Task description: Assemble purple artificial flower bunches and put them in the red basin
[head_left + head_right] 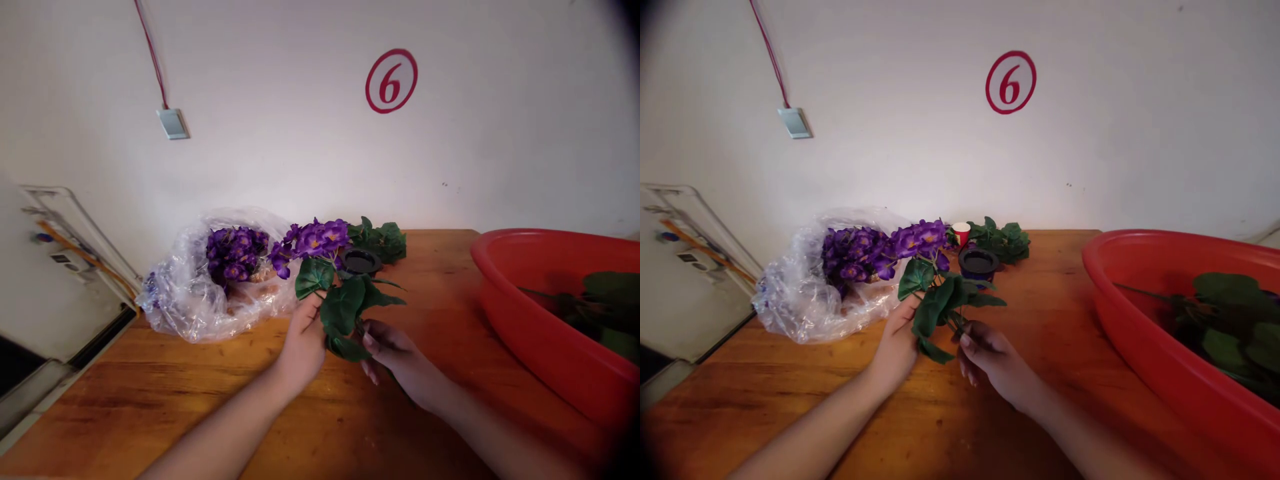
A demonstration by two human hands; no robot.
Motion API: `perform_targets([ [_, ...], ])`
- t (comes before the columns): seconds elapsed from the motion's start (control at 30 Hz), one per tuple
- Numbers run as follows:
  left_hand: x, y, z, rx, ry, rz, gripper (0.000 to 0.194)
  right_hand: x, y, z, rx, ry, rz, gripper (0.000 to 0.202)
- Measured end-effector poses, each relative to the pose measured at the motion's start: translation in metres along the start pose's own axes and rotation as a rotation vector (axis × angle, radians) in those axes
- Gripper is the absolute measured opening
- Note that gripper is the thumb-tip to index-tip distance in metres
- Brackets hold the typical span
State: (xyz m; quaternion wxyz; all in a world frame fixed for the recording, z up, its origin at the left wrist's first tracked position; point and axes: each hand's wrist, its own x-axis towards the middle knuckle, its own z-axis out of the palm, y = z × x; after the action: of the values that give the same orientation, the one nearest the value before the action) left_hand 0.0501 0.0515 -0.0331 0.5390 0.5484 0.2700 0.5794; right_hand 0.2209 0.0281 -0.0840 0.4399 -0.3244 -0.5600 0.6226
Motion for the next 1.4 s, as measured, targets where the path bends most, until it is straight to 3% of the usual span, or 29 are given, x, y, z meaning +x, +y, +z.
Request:
perform_targets([
  [0.13, -0.001, 0.009, -0.007, 0.027, 0.042, 0.108, 0.013, -0.001, -0.005, -0.007, -0.186, -0.011, -0.080, 0.038],
  [0.23, -0.001, 0.022, -0.020, 0.193, 0.068, 0.234, 0.015, 0.001, -0.013, -0.015, -0.158, 0.154, -0.126, 0.039],
  [0.33, 0.000, 0.039, -0.030, 0.459, 0.015, 0.341, 0.023, 0.003, -0.022, -0.024, -0.079, 0.388, -0.153, 0.037],
  [0.4, 0.001, 0.048, -0.030, 0.627, -0.100, 0.410, 0.025, 0.005, -0.028, -0.030, -0.017, 0.519, -0.178, 0.035],
  [0.47, 0.003, 0.051, -0.025, 0.763, -0.293, 0.419, 0.024, 0.007, -0.032, -0.035, 0.053, 0.606, -0.196, 0.034],
  [0.6, 0.005, 0.037, -0.013, 1.129, -0.664, 0.338, 0.018, 0.008, -0.037, -0.042, 0.172, 0.759, -0.182, 0.033],
  [0.7, 0.002, 0.019, -0.010, 1.404, -0.769, 0.327, 0.007, 0.010, -0.037, -0.047, 0.172, 0.813, -0.222, 0.032],
  [0.8, -0.001, 0.006, -0.011, 1.532, -0.796, 0.325, 0.007, 0.011, -0.036, -0.050, 0.135, 0.870, -0.280, 0.032],
  [0.93, -0.001, -0.012, -0.012, 1.576, -0.783, 0.330, 0.016, 0.012, -0.032, -0.048, -0.018, 0.837, -0.297, 0.034],
  [1.1, 0.002, -0.038, -0.015, 1.519, -0.709, 0.340, 0.015, 0.010, -0.025, -0.039, -0.467, 0.613, -0.242, 0.030],
  [1.3, 0.004, -0.050, -0.022, 1.411, -0.635, 0.318, 0.013, 0.005, -0.023, -0.021, -0.939, 0.570, -0.559, 0.015],
  [1.4, 0.004, -0.050, -0.023, 1.309, -0.600, 0.291, 0.013, 0.007, -0.035, 0.003, -1.096, 0.431, -0.662, 0.007],
])
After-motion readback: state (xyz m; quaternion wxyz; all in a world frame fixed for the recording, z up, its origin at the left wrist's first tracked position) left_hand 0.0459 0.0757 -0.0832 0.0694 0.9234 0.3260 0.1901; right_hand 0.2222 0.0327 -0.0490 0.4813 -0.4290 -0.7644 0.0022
